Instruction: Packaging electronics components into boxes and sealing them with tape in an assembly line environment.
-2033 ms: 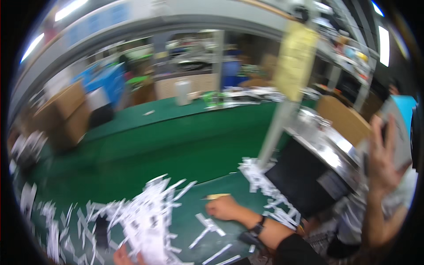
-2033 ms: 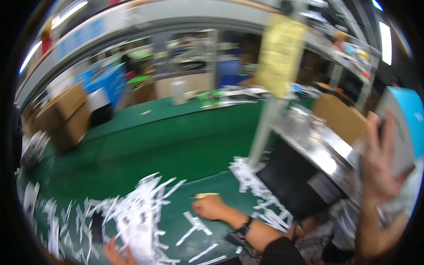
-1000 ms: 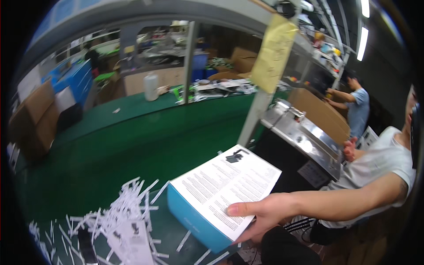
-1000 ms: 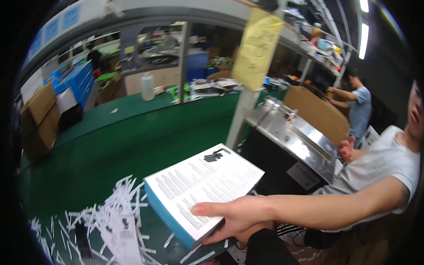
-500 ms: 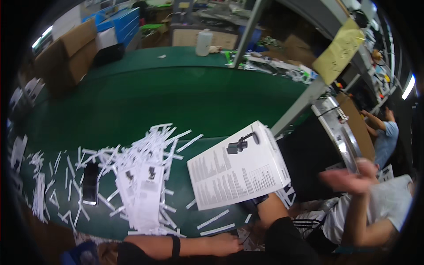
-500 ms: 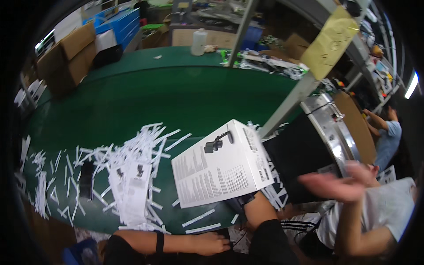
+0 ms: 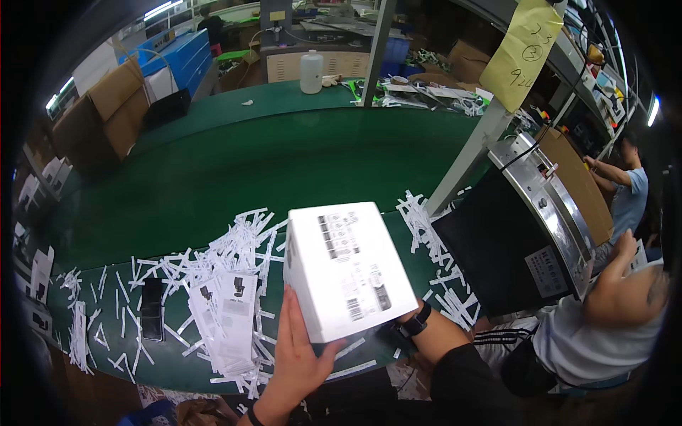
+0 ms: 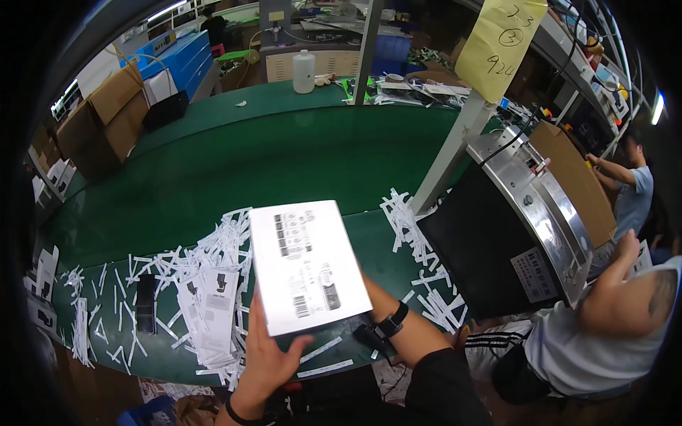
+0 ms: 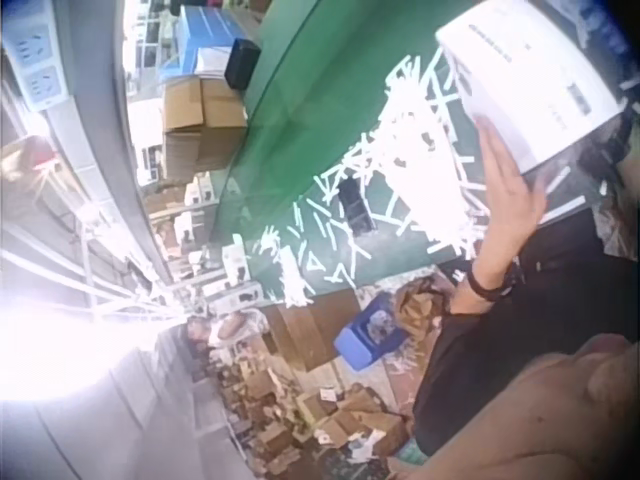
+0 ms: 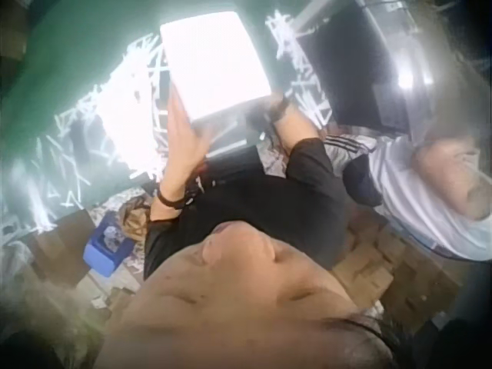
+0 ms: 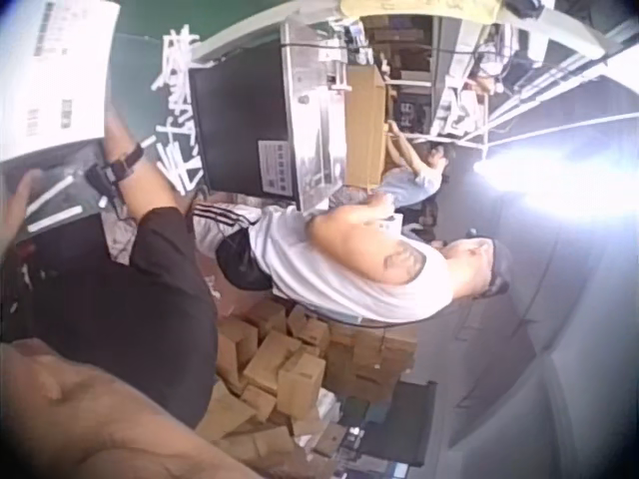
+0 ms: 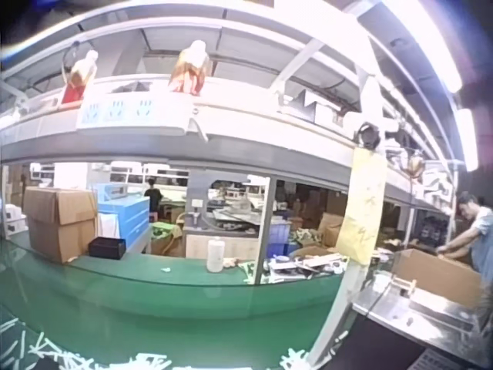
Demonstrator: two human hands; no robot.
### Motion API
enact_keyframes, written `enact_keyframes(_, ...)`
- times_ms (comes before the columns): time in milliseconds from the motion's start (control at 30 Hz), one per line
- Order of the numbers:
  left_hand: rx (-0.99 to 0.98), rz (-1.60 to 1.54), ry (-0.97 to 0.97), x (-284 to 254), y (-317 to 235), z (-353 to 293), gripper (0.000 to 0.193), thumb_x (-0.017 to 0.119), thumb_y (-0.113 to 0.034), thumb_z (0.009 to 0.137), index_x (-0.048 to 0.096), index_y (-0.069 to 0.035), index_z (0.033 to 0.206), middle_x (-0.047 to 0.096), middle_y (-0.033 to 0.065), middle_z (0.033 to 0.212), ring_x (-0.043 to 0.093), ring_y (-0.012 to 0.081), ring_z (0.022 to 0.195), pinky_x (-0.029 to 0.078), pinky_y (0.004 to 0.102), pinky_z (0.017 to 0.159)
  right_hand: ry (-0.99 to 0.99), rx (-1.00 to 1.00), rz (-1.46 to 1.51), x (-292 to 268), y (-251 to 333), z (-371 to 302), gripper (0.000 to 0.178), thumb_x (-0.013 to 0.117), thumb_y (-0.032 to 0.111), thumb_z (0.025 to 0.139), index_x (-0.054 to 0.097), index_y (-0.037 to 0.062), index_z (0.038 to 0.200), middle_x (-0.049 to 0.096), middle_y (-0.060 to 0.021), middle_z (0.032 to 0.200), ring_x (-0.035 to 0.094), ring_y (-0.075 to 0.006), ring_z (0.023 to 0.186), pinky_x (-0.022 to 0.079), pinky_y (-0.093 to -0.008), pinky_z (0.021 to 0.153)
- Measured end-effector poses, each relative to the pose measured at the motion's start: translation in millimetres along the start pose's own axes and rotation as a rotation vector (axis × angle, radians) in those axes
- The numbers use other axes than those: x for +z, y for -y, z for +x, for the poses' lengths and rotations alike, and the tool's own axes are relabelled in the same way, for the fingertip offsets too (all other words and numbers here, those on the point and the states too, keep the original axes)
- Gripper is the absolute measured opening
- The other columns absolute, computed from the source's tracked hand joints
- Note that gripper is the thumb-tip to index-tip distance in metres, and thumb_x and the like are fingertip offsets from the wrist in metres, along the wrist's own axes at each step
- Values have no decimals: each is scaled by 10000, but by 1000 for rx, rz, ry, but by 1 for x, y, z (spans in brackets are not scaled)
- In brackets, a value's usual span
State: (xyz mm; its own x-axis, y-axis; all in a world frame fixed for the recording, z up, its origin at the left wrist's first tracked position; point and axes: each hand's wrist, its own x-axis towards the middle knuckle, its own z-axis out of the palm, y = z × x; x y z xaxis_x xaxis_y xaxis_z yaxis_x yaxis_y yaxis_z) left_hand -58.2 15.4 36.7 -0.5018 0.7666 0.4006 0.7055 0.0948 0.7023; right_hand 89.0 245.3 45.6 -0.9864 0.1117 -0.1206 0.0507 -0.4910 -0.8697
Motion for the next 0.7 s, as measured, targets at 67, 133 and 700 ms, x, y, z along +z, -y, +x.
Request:
enact_keyframes(67,-24,-6,3,6,10,-9,1029,817,-152,791,147,150,1511,238,410,1526,361,541,1390,370,474,1123,21,-62,39,3,-7,12,404,674,243,920,610,34,1260,591,-113,1357,337,-206,1384,336,-362,1144)
enact_keyframes(133,-70,-34,20,5,12,-12,972,779,-129,827,148,169,1503,270,441,1499,424,555,1339,415,466,1086,40,-121,76,2,-8,18,404,681,238,913,613,34,1256,594,-117,1355,323,-212,1395,332,-370,1147)
enact_keyframes(700,563,295,-78,-68,-53,70,339,685,-60,816,726,-106,1149,698,77,1232,635,332,1161,440,530,995,210,-532,155,-1,23,68,410,742,196,857,635,28,1216,621,-155,1333,204,-264,1483,304,-435,1176)
